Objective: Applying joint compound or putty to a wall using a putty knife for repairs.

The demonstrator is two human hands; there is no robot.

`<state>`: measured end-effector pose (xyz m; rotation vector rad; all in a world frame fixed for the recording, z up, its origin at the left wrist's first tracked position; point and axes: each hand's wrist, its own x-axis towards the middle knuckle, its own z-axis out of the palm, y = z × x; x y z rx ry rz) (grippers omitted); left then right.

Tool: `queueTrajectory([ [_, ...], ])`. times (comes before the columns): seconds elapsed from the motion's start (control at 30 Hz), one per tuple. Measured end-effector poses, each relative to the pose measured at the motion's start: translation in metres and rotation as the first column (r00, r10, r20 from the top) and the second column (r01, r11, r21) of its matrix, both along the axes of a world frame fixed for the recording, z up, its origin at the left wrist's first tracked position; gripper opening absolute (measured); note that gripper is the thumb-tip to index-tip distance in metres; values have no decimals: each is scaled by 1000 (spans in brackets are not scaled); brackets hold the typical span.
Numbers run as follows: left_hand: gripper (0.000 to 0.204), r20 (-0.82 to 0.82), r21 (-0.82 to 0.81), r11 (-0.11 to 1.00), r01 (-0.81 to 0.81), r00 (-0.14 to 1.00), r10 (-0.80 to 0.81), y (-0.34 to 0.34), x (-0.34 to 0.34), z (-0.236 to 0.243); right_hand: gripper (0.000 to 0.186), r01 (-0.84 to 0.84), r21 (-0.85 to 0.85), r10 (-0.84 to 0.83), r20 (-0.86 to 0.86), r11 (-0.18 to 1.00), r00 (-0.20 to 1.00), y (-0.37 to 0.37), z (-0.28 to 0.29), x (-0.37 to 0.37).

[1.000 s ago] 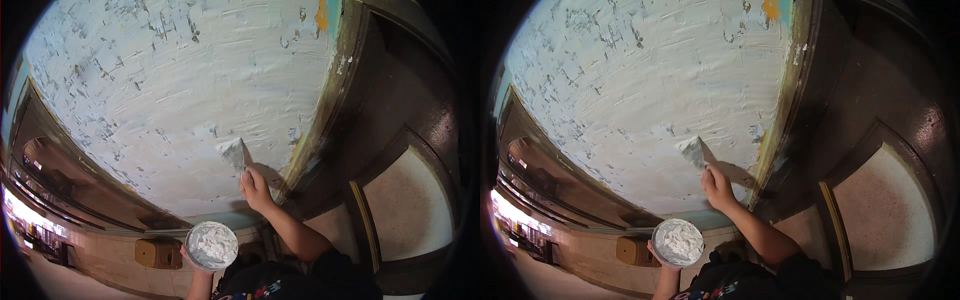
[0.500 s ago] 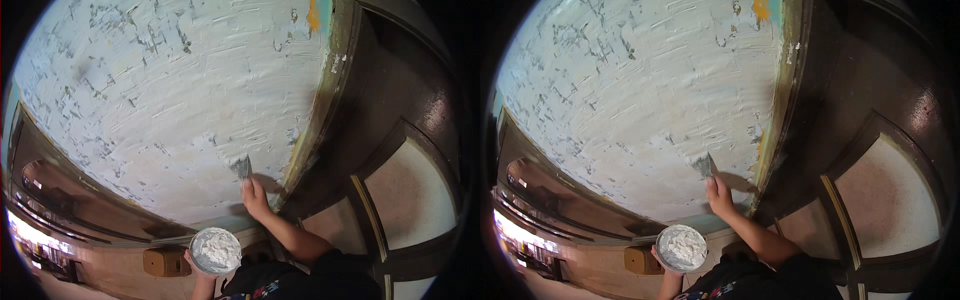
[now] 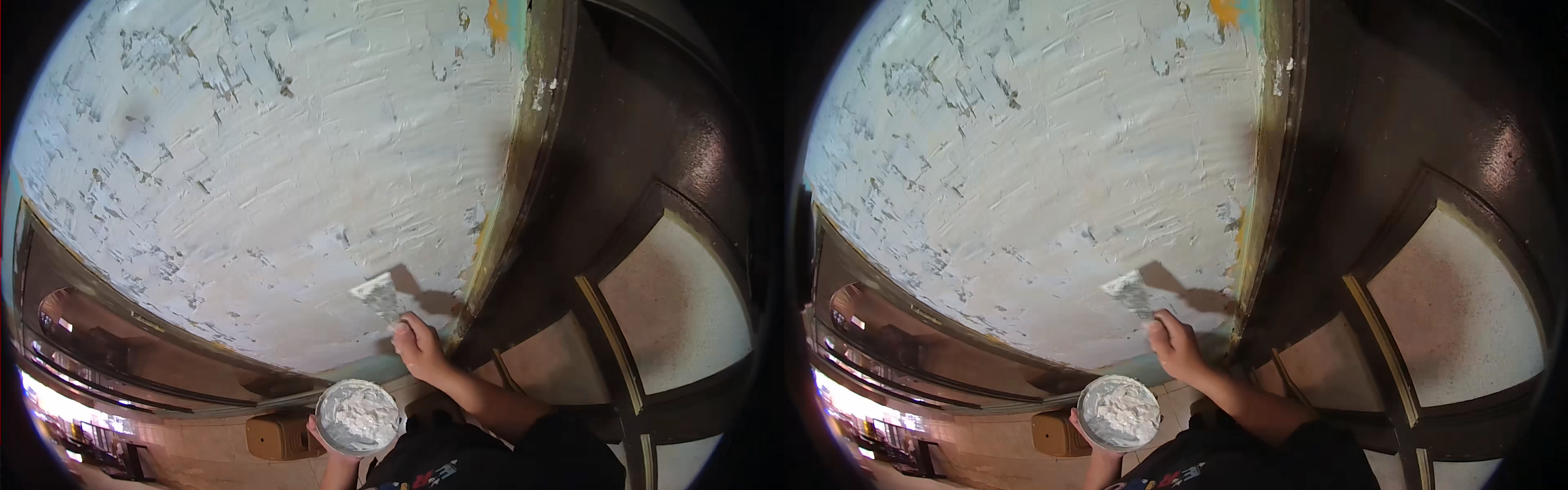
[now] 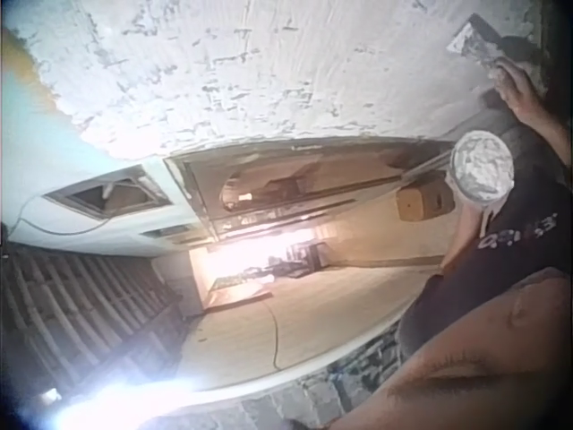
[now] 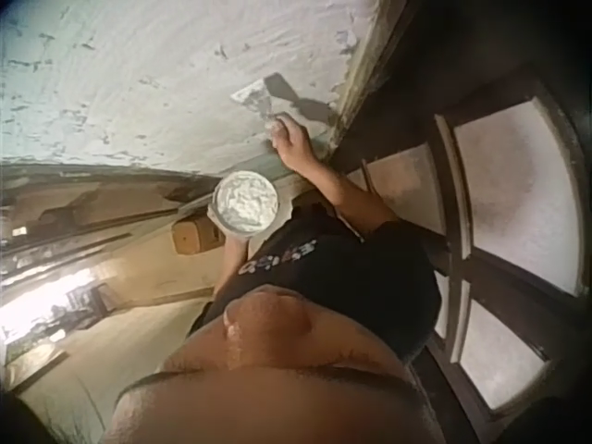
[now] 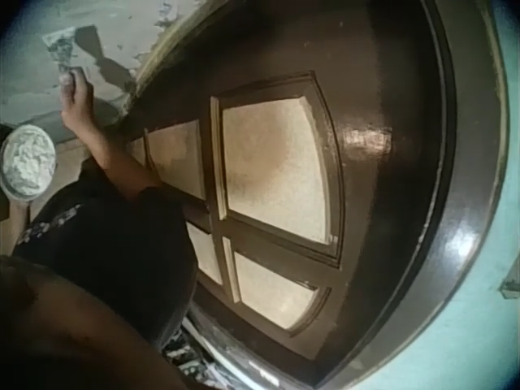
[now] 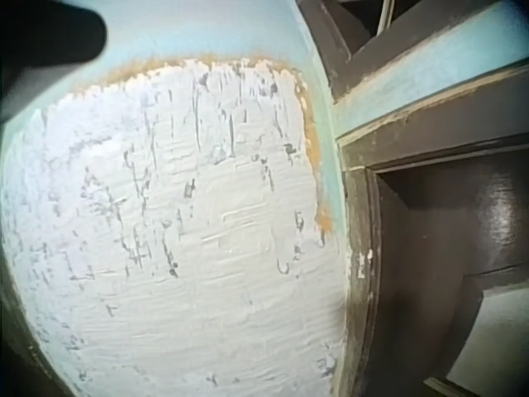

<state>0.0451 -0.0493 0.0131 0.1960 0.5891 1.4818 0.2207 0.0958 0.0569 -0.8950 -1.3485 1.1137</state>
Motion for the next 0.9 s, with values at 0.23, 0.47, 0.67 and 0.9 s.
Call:
queueTrajectory([
  [0.23, 92, 59, -25, 998, 66, 996, -64, 1, 2, -1, 28, 107, 46, -106, -20, 993, 994, 38, 16, -5],
  [0.47, 93, 48, -54, 997, 50, 998, -47, -5, -6, -9, 27, -127, -87, 108, -200, 988, 974, 16, 26, 6],
  [0.67, 92, -27, -92, 993, 69, 997, -72, 4, -2, -6, 27, -127, -184, 64, -312, 975, 948, 33, -15, 12],
  [0.9, 91, 83, -74, 994, 84, 993, -78, 3, -10, -12, 23, -192, -203, 133, -270, 960, 953, 5, -5, 19],
])
